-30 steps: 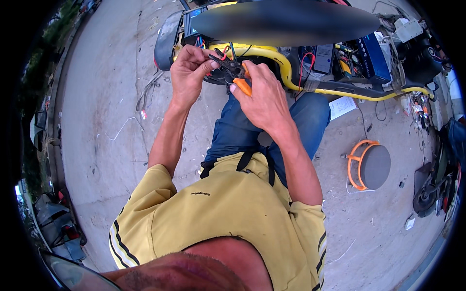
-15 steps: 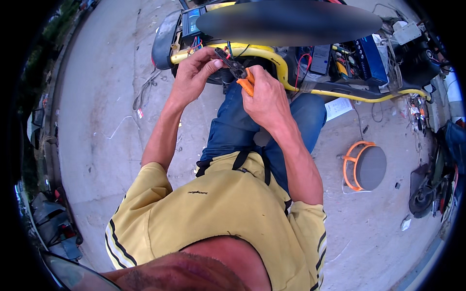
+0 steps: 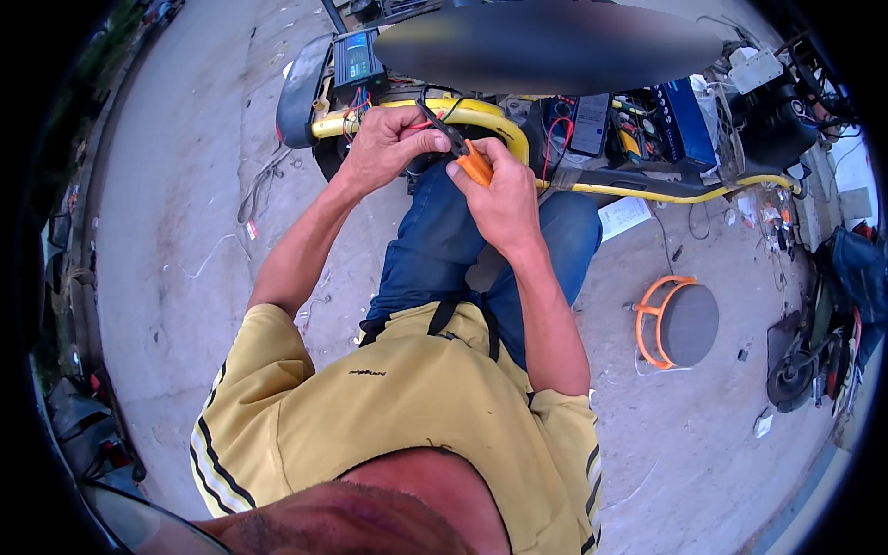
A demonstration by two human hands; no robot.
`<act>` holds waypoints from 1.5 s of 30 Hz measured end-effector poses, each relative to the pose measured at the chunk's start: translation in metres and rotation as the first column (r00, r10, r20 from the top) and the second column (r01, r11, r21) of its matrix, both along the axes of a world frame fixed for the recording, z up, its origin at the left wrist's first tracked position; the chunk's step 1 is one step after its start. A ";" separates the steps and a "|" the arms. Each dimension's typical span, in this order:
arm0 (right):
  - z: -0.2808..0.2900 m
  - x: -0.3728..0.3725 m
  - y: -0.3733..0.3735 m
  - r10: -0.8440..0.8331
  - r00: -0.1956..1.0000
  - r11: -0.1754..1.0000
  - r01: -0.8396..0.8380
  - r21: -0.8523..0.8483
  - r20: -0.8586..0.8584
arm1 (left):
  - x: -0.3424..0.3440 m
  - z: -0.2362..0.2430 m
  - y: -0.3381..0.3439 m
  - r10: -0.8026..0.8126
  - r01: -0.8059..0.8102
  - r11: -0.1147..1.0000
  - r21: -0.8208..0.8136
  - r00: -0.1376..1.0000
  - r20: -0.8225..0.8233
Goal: The person works on the exposed wiring of a yellow electric scooter, using a smartphone to reference information and a multimeter to test connections. They use pliers to strip and adjust wires near the battery and controller area.
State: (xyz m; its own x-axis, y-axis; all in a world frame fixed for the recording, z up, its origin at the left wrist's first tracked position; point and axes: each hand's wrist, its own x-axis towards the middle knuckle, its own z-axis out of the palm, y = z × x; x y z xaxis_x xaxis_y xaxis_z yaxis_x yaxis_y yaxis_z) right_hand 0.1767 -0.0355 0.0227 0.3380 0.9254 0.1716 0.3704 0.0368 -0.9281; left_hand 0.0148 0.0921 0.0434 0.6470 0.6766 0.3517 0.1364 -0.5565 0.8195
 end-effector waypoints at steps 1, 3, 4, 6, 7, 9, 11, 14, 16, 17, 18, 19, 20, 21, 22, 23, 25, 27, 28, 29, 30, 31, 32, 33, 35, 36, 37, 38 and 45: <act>-0.001 -0.004 0.000 -0.007 0.996 1.000 0.005 -0.027 -0.086 | 0.000 -0.001 0.002 0.002 -0.002 1.000 0.001 1.000 0.010; 0.003 -0.013 -0.001 -0.079 0.995 0.996 0.077 -0.037 -0.068 | 0.000 -0.005 0.008 -0.011 0.011 0.999 0.037 1.000 0.004; 0.005 -0.017 -0.003 -0.119 0.991 0.992 0.116 -0.044 -0.059 | 0.001 -0.007 0.010 -0.022 0.022 0.998 0.052 1.000 0.000; 0.004 -0.021 -0.002 -0.214 0.977 0.977 0.214 -0.008 0.005 | 0.000 -0.006 0.014 -0.006 0.005 0.993 0.119 1.000 0.007; 0.006 -0.023 -0.001 -0.309 0.950 0.951 0.308 0.036 0.045 | -0.003 -0.006 0.014 0.006 -0.007 0.989 0.150 1.000 0.008; 0.015 -0.014 0.000 -0.406 0.913 0.913 0.404 0.065 0.032 | -0.006 -0.012 0.010 0.032 -0.036 0.993 0.110 0.999 0.044; 0.020 0.003 -0.004 -0.327 0.939 0.945 0.327 0.015 0.108 | -0.010 -0.017 0.010 -0.017 0.015 0.998 0.068 0.999 0.027; 0.015 0.006 -0.007 -0.163 0.955 0.985 0.173 -0.018 0.248 | -0.009 -0.006 0.006 -0.043 0.071 0.984 -0.162 0.985 0.169; 0.013 0.003 -0.012 -0.122 0.947 0.991 0.135 -0.022 0.298 | -0.012 0.000 0.006 -0.089 0.121 0.976 -0.180 0.981 0.174; 0.008 0.002 -0.014 -0.119 0.936 0.992 0.125 0.001 0.333 | -0.011 -0.002 0.007 -0.086 0.118 0.977 -0.177 0.980 0.179; 0.006 0.002 -0.015 -0.117 0.923 0.993 0.117 0.022 0.367 | -0.010 -0.004 0.009 -0.085 0.117 0.978 -0.175 0.979 0.184; 0.007 0.000 -0.018 -0.145 0.886 0.988 0.151 0.022 0.441 | -0.012 -0.007 0.008 -0.075 0.111 0.979 -0.171 0.977 0.201; 0.008 -0.002 -0.019 -0.160 0.836 0.986 0.165 0.038 0.525 | -0.013 -0.010 0.008 -0.067 0.105 0.980 -0.168 0.974 0.218; 0.010 -0.003 -0.020 -0.173 0.779 0.983 0.177 0.054 0.603 | -0.015 -0.012 0.007 -0.060 0.101 0.981 -0.166 0.970 0.234; 0.012 -0.002 -0.021 -0.184 0.709 0.980 0.190 0.067 0.681 | -0.015 -0.012 0.006 -0.022 0.068 0.984 -0.163 0.962 0.272; 0.012 -0.002 -0.021 -0.210 0.652 0.975 0.192 0.110 0.728 | -0.016 -0.009 0.007 -0.040 0.040 0.999 0.004 0.968 0.249; 0.014 0.001 -0.023 -0.211 0.583 0.976 0.174 0.134 0.785 | -0.011 -0.009 0.008 -0.087 0.027 0.971 0.236 0.966 0.244; 0.014 0.001 -0.022 -0.212 0.548 0.976 0.157 0.149 0.809 | -0.013 -0.004 0.008 -0.203 0.165 0.911 0.378 0.977 0.064; 0.015 0.002 -0.022 -0.200 0.550 0.978 0.165 0.130 0.811 | -0.014 0.000 0.009 -0.249 0.237 0.866 0.441 0.968 -0.031; 0.017 0.003 -0.022 -0.188 0.551 0.979 0.171 0.111 0.813 | -0.015 -0.003 0.011 -0.259 0.262 0.840 0.476 0.963 -0.072; 0.017 0.003 -0.022 -0.175 0.553 0.980 0.176 0.092 0.814 | -0.014 -0.007 0.008 -0.244 0.214 0.890 0.402 0.969 0.024; 0.016 0.005 -0.021 -0.183 0.573 0.978 0.193 0.085 0.799 | -0.015 -0.012 0.005 -0.213 0.165 0.932 0.324 0.970 0.117; 0.014 0.008 -0.022 -0.189 0.592 0.975 0.208 0.078 0.784 | -0.015 -0.014 0.004 -0.171 0.120 0.963 0.240 0.963 0.207; 0.013 0.010 -0.022 -0.195 0.611 0.972 0.222 0.070 0.767 | -0.017 -0.014 0.004 -0.156 0.121 0.977 0.177 0.967 0.202; 0.013 0.010 -0.024 -0.145 0.820 0.983 0.183 -0.014 0.553 | -0.019 -0.012 0.005 -0.126 0.119 0.992 0.049 0.972 0.197; 0.013 0.009 -0.024 -0.116 0.898 0.987 0.153 -0.052 0.425 | -0.019 -0.013 0.006 -0.141 0.136 0.990 0.042 0.973 0.183; 0.011 0.007 -0.024 -0.100 0.906 0.993 0.114 -0.009 0.412 | -0.017 -0.014 0.006 -0.163 0.160 0.987 0.031 0.972 0.170; 0.012 0.005 -0.022 -0.076 0.910 0.996 0.092 -0.020 0.407 | -0.016 -0.016 0.006 -0.185 0.184 0.983 0.021 0.970 0.156; 0.018 -0.007 -0.015 -0.020 0.923 1.000 0.016 0.012 0.383 | -0.017 -0.015 0.001 -0.164 0.160 0.986 0.047 0.981 0.107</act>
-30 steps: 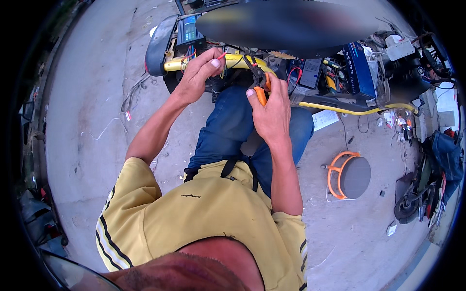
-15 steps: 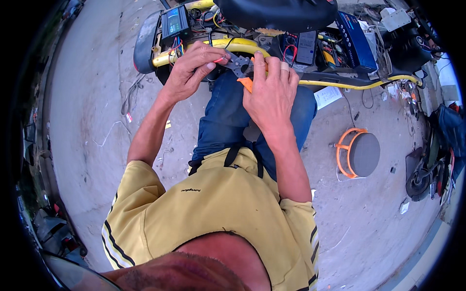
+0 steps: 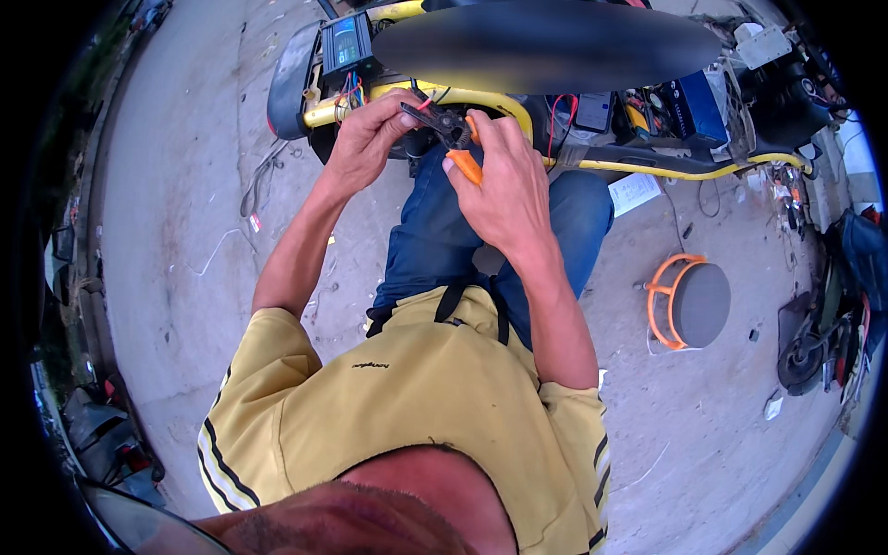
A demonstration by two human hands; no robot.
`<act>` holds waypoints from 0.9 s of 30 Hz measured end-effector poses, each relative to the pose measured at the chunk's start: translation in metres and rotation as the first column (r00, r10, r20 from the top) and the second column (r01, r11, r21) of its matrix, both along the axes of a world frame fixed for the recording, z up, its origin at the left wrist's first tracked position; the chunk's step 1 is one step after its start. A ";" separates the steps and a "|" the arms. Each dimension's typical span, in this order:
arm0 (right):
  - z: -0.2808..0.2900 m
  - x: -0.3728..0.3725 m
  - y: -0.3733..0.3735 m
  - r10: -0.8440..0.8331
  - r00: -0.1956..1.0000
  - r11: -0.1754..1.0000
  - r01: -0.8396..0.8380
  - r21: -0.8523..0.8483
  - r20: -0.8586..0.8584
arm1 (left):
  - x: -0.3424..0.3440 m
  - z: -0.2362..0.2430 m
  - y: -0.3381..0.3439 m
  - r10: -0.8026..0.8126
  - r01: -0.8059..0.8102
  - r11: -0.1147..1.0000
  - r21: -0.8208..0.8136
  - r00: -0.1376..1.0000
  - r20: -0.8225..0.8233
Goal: The person works on the exposed wiring of a yellow electric scooter, using a smartphone to reference information and a multimeter to test connections. They use pliers to strip and adjust wires near the battery and controller area.
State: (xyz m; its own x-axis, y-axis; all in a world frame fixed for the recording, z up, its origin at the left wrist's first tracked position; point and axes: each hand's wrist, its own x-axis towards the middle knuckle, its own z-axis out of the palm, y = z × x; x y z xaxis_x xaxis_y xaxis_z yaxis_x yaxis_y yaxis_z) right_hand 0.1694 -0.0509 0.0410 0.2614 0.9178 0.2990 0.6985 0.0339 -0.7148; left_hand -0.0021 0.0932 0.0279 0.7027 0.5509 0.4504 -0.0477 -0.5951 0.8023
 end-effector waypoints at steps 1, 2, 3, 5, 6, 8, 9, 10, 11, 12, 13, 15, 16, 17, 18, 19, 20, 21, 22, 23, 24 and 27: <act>0.002 0.000 0.001 0.007 1.000 1.000 -0.007 0.001 -0.007 | 0.000 0.001 -0.001 0.007 -0.007 1.000 -0.011 1.000 0.004; 0.003 -0.001 0.002 0.014 1.000 1.000 -0.014 0.001 -0.013 | 0.000 0.002 -0.002 0.013 -0.013 1.000 -0.023 1.000 0.008; 0.004 -0.001 0.002 0.016 1.000 1.000 -0.016 0.000 -0.013 | 0.000 0.002 -0.003 0.020 -0.020 0.999 -0.034 1.000 0.012; 0.004 -0.002 0.003 0.020 1.000 1.000 -0.020 -0.003 -0.011 | -0.001 0.003 -0.004 0.018 -0.018 0.999 -0.029 1.000 0.013; 0.004 -0.002 0.002 0.021 1.000 1.000 -0.021 -0.003 -0.016 | -0.001 0.004 -0.004 0.017 -0.017 1.000 -0.027 1.000 0.014; 0.004 -0.002 0.002 0.024 0.999 1.000 -0.024 -0.005 -0.026 | -0.001 0.003 -0.003 0.010 -0.010 1.000 -0.017 1.000 0.019; 0.004 -0.002 0.002 0.026 0.999 1.000 -0.027 -0.013 -0.037 | -0.001 0.003 -0.003 0.007 -0.007 1.000 -0.012 1.000 0.021; 0.004 -0.003 0.002 0.027 0.999 0.999 -0.028 -0.022 -0.047 | -0.001 0.003 -0.002 0.005 -0.005 1.000 0.017 1.000 0.012; 0.004 -0.003 0.001 0.029 0.998 0.999 -0.030 -0.030 -0.057 | -0.002 0.004 -0.001 0.003 -0.004 0.999 0.045 1.000 0.004; 0.005 -0.003 0.001 0.031 0.998 0.999 -0.033 -0.034 -0.060 | -0.002 0.005 -0.001 0.002 -0.002 0.997 0.073 1.000 -0.005; 0.005 -0.003 0.001 0.034 0.998 0.999 -0.036 -0.038 -0.062 | -0.002 0.006 -0.001 0.007 -0.006 0.998 0.067 1.000 -0.020; 0.007 -0.004 0.001 0.034 0.997 0.998 -0.038 -0.050 -0.074 | -0.003 0.009 -0.002 0.018 -0.015 0.998 0.055 0.999 -0.051; 0.008 -0.004 0.000 0.035 0.996 0.998 -0.039 -0.057 -0.082 | -0.003 0.008 -0.002 0.012 -0.011 0.999 0.035 0.999 -0.035; 0.009 -0.004 0.001 0.035 0.995 0.997 -0.041 -0.064 -0.089 | -0.002 0.005 -0.003 0.007 -0.006 1.000 0.015 1.000 -0.019; 0.008 -0.004 0.001 0.040 0.996 0.999 -0.043 -0.033 -0.086 | -0.002 0.004 -0.003 0.001 -0.001 1.000 -0.004 1.000 -0.003; 0.004 -0.003 0.002 0.040 0.996 0.999 -0.040 -0.004 -0.080 | -0.001 0.007 -0.003 -0.004 0.003 0.999 -0.043 1.000 -0.023; 0.001 -0.002 0.003 0.040 0.996 0.999 -0.038 0.026 -0.075 | -0.001 0.010 -0.005 -0.009 0.006 0.997 -0.081 0.999 -0.043; -0.001 -0.001 0.003 0.033 0.998 0.999 -0.032 0.021 -0.061 | -0.001 0.013 -0.006 -0.015 0.008 0.993 -0.119 0.998 -0.062; -0.002 0.000 0.005 0.030 0.998 0.999 -0.030 0.016 -0.047 | -0.001 0.013 -0.005 -0.012 0.009 0.998 -0.055 0.999 -0.051; -0.003 0.000 0.006 0.027 0.999 1.000 -0.027 0.011 -0.033 | 0.000 0.013 -0.003 -0.009 0.009 1.000 0.008 0.999 -0.041; -0.003 0.001 0.007 0.030 0.999 1.000 -0.030 0.008 -0.023 | 0.001 0.013 -0.002 -0.007 0.009 0.997 0.071 1.000 -0.030; -0.006 0.005 0.009 0.024 1.000 1.000 -0.025 0.016 0.006 | -0.003 0.021 -0.002 0.029 0.004 0.992 0.122 0.964 -0.264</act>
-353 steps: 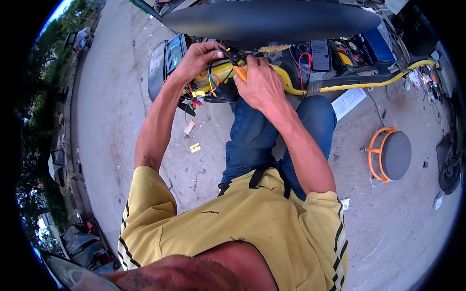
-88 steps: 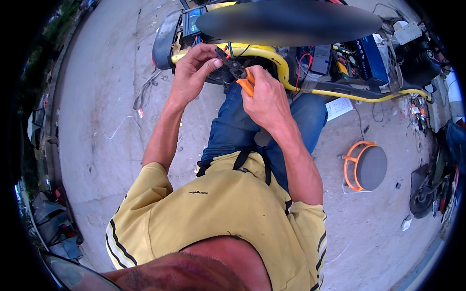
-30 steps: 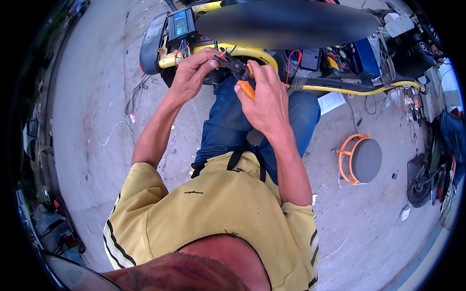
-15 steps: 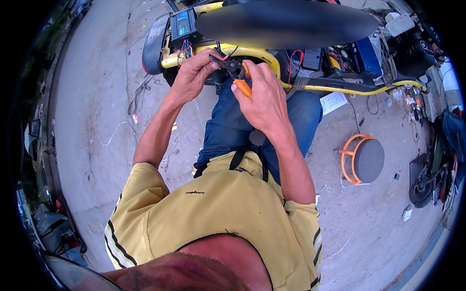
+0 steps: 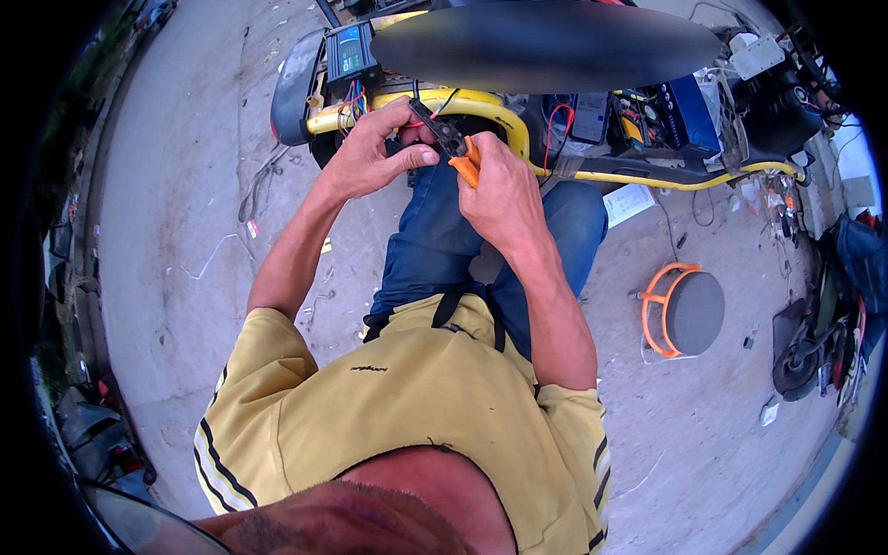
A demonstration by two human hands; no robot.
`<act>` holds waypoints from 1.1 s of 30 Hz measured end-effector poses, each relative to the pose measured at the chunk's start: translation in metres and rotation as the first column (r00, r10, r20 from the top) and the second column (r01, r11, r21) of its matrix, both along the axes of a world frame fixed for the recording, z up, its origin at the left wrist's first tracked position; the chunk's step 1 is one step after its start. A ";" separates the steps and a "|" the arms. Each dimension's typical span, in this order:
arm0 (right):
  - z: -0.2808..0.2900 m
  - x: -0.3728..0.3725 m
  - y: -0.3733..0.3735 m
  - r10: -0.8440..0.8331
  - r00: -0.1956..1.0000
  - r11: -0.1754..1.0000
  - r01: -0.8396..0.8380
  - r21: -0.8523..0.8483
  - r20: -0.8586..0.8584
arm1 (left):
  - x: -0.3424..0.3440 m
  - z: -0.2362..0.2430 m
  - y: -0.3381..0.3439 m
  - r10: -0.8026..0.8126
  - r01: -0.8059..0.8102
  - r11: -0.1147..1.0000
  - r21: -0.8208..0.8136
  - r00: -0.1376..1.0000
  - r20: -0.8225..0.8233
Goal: The person works on the exposed wiring of a yellow electric scooter, using a smartphone to reference information and a multimeter to test connections. They use pliers to strip and adjust wires near the battery and controller area.
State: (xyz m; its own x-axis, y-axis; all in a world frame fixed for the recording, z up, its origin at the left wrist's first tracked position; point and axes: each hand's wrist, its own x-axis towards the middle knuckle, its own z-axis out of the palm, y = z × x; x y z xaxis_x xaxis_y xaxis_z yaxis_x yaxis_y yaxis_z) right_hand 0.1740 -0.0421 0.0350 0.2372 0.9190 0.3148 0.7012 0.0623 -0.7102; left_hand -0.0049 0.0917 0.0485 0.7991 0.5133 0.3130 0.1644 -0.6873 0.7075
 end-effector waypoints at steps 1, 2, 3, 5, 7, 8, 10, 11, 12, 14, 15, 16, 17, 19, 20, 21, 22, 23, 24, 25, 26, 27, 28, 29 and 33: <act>-0.003 0.001 0.001 -0.001 1.000 1.000 0.001 0.015 0.005 | 0.002 -0.002 0.000 0.042 -0.041 0.998 -0.052 0.999 0.014; -0.005 0.001 0.002 -0.002 1.000 1.000 0.001 0.030 0.011 | 0.006 -0.005 0.001 0.083 -0.080 0.991 -0.105 0.996 0.026; -0.005 0.001 0.003 -0.013 1.000 0.999 0.014 0.034 -0.014 | 0.010 -0.007 0.000 0.125 -0.118 0.980 -0.158 0.991 0.036; -0.006 -0.001 0.003 -0.038 0.997 0.998 0.041 0.043 -0.063 | 0.015 -0.008 0.001 0.140 -0.131 0.986 -0.099 0.986 0.088; -0.006 -0.004 0.002 -0.073 0.988 0.997 0.073 -0.004 -0.137 | 0.018 -0.009 0.002 0.148 -0.141 0.988 -0.066 0.982 0.117; -0.006 -0.006 0.001 -0.091 0.980 0.996 0.088 -0.028 -0.174 | 0.019 -0.011 0.003 0.150 -0.143 0.988 -0.062 0.981 0.120; -0.007 -0.014 0.001 -0.215 0.960 0.976 0.218 -0.001 -0.180 | 0.019 -0.015 0.006 0.194 -0.192 0.981 -0.024 0.974 0.120; -0.007 -0.017 0.002 -0.275 0.943 0.959 0.282 0.011 -0.186 | 0.017 -0.019 0.007 0.236 -0.239 0.971 0.011 0.964 0.119; -0.003 -0.012 0.000 -0.287 0.926 0.955 0.295 -0.001 -0.245 | 0.015 -0.024 0.008 0.279 -0.286 0.957 0.046 0.953 0.119; 0.007 0.008 -0.001 -0.302 0.881 0.949 0.316 -0.023 -0.364 | 0.012 -0.030 0.010 0.295 -0.282 0.954 -0.100 0.943 0.155; 0.007 0.012 -0.002 -0.293 0.907 0.953 0.302 -0.017 -0.303 | 0.014 -0.026 0.008 0.278 -0.250 0.955 -0.162 0.943 0.183; 0.008 0.016 -0.006 -0.286 0.929 0.957 0.291 -0.015 -0.233 | 0.015 -0.023 0.004 0.262 -0.212 0.950 -0.228 0.940 0.217; 0.008 0.018 -0.010 -0.279 0.947 0.960 0.281 -0.012 -0.162 | 0.016 -0.019 0.001 0.242 -0.192 0.955 -0.226 0.944 0.223; 0.002 0.017 -0.021 -0.256 0.957 0.967 0.253 -0.038 -0.133 | 0.014 -0.012 -0.002 0.275 -0.207 0.935 -0.289 0.936 0.219; -0.005 0.020 -0.027 -0.262 0.958 0.965 0.257 -0.058 -0.114 | 0.016 -0.011 -0.002 0.276 -0.197 0.924 -0.327 0.936 0.217; -0.014 0.021 -0.031 -0.246 0.969 0.968 0.244 -0.063 -0.014 | 0.012 -0.008 -0.002 0.268 -0.182 0.924 -0.337 0.936 0.229; -0.012 0.019 -0.037 -0.197 0.980 0.973 0.198 -0.121 0.024 | 0.007 -0.008 -0.001 0.283 -0.212 0.937 -0.278 0.927 0.246; -0.016 0.020 -0.043 -0.145 0.986 0.979 0.155 -0.131 0.082 | 0.003 -0.006 0.001 0.294 -0.241 0.940 -0.239 0.932 0.214; -0.021 0.022 -0.050 -0.092 0.986 0.983 0.112 -0.146 0.138 | 0.000 -0.004 0.000 0.306 -0.254 0.933 -0.255 0.932 0.194; -0.027 0.025 -0.056 -0.089 0.986 0.974 0.116 -0.196 0.140 | -0.001 -0.001 -0.001 0.296 -0.240 0.937 -0.254 0.932 0.211; -0.032 0.028 -0.061 -0.084 0.986 0.963 0.117 -0.242 0.140 | 0.000 0.002 -0.001 0.287 -0.228 0.941 -0.251 0.930 0.231; -0.037 0.032 -0.066 -0.077 0.987 0.951 0.115 -0.287 0.139 | 0.001 0.005 0.001 0.261 -0.249 0.965 -0.081 0.935 0.240; -0.042 0.035 -0.072 -0.123 0.981 0.942 0.162 -0.294 0.148 | 0.002 0.008 0.003 0.239 -0.269 0.959 0.092 0.937 0.253; -0.047 0.039 -0.076 -0.161 0.974 0.933 0.203 -0.299 0.157 | 0.002 0.011 0.003 0.235 -0.307 0.922 0.236 0.928 0.288; -0.062 0.055 -0.088 -0.363 0.920 0.878 0.390 -0.278 0.147 | 0.004 0.020 -0.003 0.289 -0.331 0.937 0.115 0.915 0.280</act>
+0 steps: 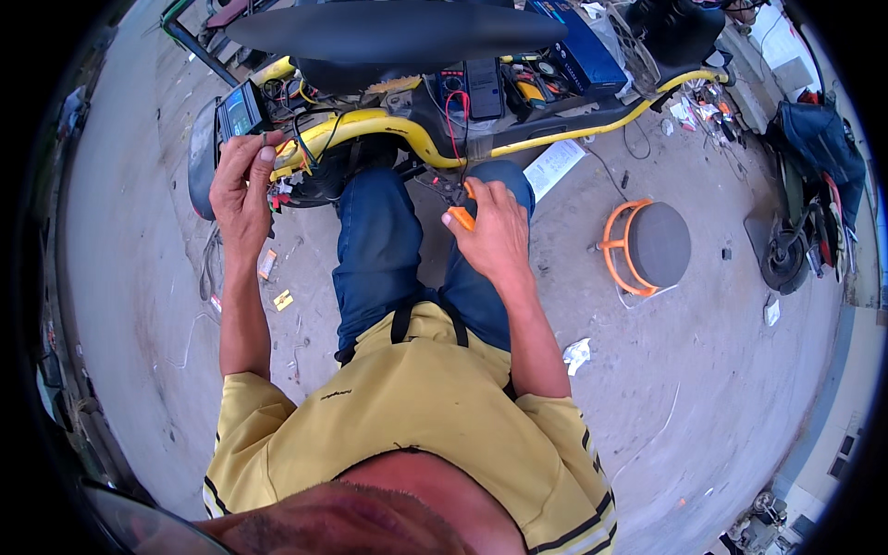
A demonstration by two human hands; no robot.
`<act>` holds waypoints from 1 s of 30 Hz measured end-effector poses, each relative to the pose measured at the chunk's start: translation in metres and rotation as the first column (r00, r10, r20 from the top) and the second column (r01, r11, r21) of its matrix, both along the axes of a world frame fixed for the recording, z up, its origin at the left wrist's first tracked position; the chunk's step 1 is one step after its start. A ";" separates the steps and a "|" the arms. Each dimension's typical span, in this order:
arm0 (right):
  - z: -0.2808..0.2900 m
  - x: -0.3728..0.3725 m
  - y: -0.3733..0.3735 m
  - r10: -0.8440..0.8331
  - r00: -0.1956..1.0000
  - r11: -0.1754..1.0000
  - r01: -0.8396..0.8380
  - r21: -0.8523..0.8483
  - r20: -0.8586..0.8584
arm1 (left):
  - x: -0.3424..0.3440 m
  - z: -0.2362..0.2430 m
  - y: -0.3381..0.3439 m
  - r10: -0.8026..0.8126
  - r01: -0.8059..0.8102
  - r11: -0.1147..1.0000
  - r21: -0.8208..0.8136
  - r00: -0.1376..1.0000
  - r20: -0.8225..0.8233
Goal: The person works on the exposed wiring of a yellow electric scooter, using a smartphone to reference information and a multimeter to test connections. They use pliers to strip and adjust wires near the battery and controller area.
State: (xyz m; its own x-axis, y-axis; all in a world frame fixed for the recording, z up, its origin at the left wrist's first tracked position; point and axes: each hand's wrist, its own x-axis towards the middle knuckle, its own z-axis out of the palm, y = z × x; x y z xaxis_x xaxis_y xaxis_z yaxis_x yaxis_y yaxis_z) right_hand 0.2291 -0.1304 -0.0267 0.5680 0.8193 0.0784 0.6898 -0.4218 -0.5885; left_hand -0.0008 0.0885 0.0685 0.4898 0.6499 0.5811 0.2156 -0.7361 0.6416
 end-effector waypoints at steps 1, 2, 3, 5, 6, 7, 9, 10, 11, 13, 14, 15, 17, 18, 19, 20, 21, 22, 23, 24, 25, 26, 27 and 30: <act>-0.002 0.005 -0.002 -0.043 0.999 0.999 0.043 0.008 0.026 | 0.000 -0.001 -0.001 -0.025 0.031 0.993 -0.118 0.998 0.053; -0.004 0.012 -0.004 -0.087 0.995 0.996 0.086 0.016 0.051 | -0.001 -0.001 -0.003 -0.043 0.067 0.970 -0.234 0.993 0.107; -0.007 0.019 -0.006 -0.130 0.989 0.991 0.129 0.026 0.076 | -0.001 -0.002 -0.003 -0.038 0.068 0.966 -0.248 0.992 0.121; -0.011 0.035 -0.008 -0.170 0.983 0.985 0.169 0.019 0.066 | -0.001 -0.002 -0.002 -0.032 0.074 0.960 -0.269 0.987 0.159; -0.012 0.040 -0.009 -0.192 0.978 0.981 0.192 0.003 0.078 | -0.004 -0.001 -0.002 -0.008 0.065 0.939 -0.337 0.985 0.170; -0.013 0.046 -0.012 -0.218 0.972 0.975 0.220 -0.013 0.091 | -0.005 -0.001 -0.001 0.007 0.060 0.929 -0.366 0.984 0.181; -0.023 0.058 -0.017 -0.298 0.950 0.955 0.297 0.020 0.092 | -0.009 -0.006 0.005 0.020 0.047 0.907 -0.419 0.988 0.154; -0.028 0.062 -0.019 -0.328 0.941 0.945 0.326 0.033 0.085 | -0.011 -0.006 0.005 0.026 0.046 0.904 -0.424 0.987 0.161; -0.032 0.069 -0.020 -0.355 0.930 0.935 0.355 0.010 0.096 | -0.012 -0.006 0.005 0.032 0.044 0.902 -0.429 0.985 0.168; -0.036 0.083 -0.021 -0.404 0.907 0.911 0.410 -0.036 0.116 | -0.013 -0.007 0.007 0.036 0.048 0.903 -0.428 0.982 0.185; -0.037 0.087 -0.021 -0.427 0.890 0.899 0.437 -0.031 0.163 | -0.015 -0.009 0.009 0.034 0.053 0.905 -0.422 0.980 0.197; -0.037 0.095 -0.020 -0.449 0.884 0.879 0.463 -0.115 0.130 | -0.015 -0.011 0.010 0.034 0.057 0.908 -0.415 0.978 0.208; -0.032 0.112 -0.017 -0.491 0.868 0.825 0.489 -0.283 0.070 | -0.016 -0.010 0.010 0.035 0.060 0.902 -0.428 0.977 0.211; -0.043 0.124 -0.018 -0.506 0.857 0.822 0.514 -0.243 0.100 | -0.016 -0.011 0.010 0.035 0.064 0.898 -0.435 0.976 0.216; -0.042 0.130 -0.015 -0.522 0.845 0.822 0.535 -0.197 0.118 | -0.015 -0.009 0.010 0.039 0.062 0.896 -0.440 0.976 0.215; -0.038 0.135 -0.009 -0.532 0.836 0.823 0.548 -0.152 0.134 | -0.015 -0.007 0.008 0.051 0.041 0.901 -0.432 0.979 0.197; -0.034 0.141 -0.002 -0.541 0.827 0.823 0.558 -0.107 0.150 | -0.013 -0.004 0.007 0.064 0.018 0.905 -0.424 0.982 0.180; -0.033 0.150 0.005 -0.542 0.817 0.828 0.559 -0.040 0.196 | -0.011 -0.003 0.006 0.069 0.005 0.909 -0.416 0.984 0.164; -0.030 0.161 0.015 -0.544 0.803 0.832 0.555 0.029 0.242 | -0.010 -0.002 0.007 0.056 0.017 0.909 -0.417 0.985 0.164; -0.027 0.171 0.027 -0.548 0.786 0.833 0.545 0.098 0.285 | -0.009 -0.001 0.008 0.043 0.030 0.908 -0.417 0.986 0.164; -0.023 0.180 0.041 -0.539 0.783 0.836 0.542 0.086 0.309 | -0.008 -0.001 0.009 0.026 0.045 0.908 -0.416 0.986 0.163; -0.017 0.191 0.056 -0.531 0.778 0.839 0.539 0.077 0.336 | -0.008 -0.001 0.010 0.027 0.047 0.908 -0.417 0.985 0.169; -0.015 0.200 0.070 -0.522 0.772 0.841 0.536 0.069 0.362 | -0.009 -0.001 0.010 0.035 0.039 0.905 -0.423 0.986 0.165; -0.018 0.219 0.111 -0.433 0.749 0.883 0.463 0.072 0.501 | -0.014 0.000 0.011 0.043 0.035 0.895 -0.444 0.986 0.164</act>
State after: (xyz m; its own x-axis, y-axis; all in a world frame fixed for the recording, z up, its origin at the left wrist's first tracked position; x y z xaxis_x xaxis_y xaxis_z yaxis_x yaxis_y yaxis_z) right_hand 0.4482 -0.0191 -0.0449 0.7676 0.4916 0.4112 0.6002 -0.7765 -0.1918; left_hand -0.0144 0.0997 0.0686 0.4091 0.8607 0.3031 0.0807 -0.3650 0.9275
